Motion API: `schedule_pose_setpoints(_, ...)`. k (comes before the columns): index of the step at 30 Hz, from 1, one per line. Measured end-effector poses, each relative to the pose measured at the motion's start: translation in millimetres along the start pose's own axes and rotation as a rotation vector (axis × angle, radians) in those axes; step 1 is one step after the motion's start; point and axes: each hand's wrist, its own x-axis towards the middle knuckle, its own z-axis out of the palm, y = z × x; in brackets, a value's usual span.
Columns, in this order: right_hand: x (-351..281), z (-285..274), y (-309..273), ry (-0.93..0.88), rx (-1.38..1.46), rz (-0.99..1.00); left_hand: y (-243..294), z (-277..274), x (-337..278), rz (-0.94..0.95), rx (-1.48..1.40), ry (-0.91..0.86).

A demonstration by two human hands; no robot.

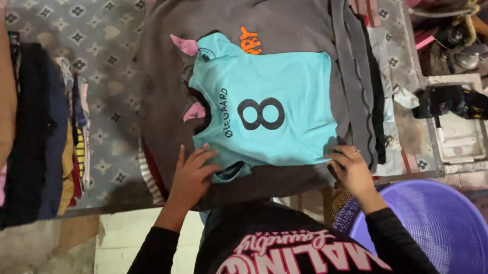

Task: The person folds various shirts and tops on a table, including a green floral shirt, a black shirt with celestial patterns, a black shirt with pink text, a pink shirt with a bunny graphic, a light blue shirt, and a grey hoodie. Each item is folded by hand and stacked on the table.

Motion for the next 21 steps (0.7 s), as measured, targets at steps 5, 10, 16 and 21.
schedule_pose_setpoints(5, 1, -15, 5, 0.032, -0.029, -0.045, -4, -21, -28, -0.019, -0.055, 0.086)
schedule_pose_setpoints(10, -9, -19, 1, -0.058, -0.077, -0.121, -9, 4, -32, 0.190, 0.015, -0.023)
schedule_pose_setpoints(16, 14, -21, 3, 0.005, 0.269, -0.034, -20, 16, -13, -0.017, -0.360, 0.064)
schedule_pose_setpoints(21, 33, 21, 35, 0.020, 0.510, 0.334, -16, 33, 1, -0.685, -0.666, 0.176)
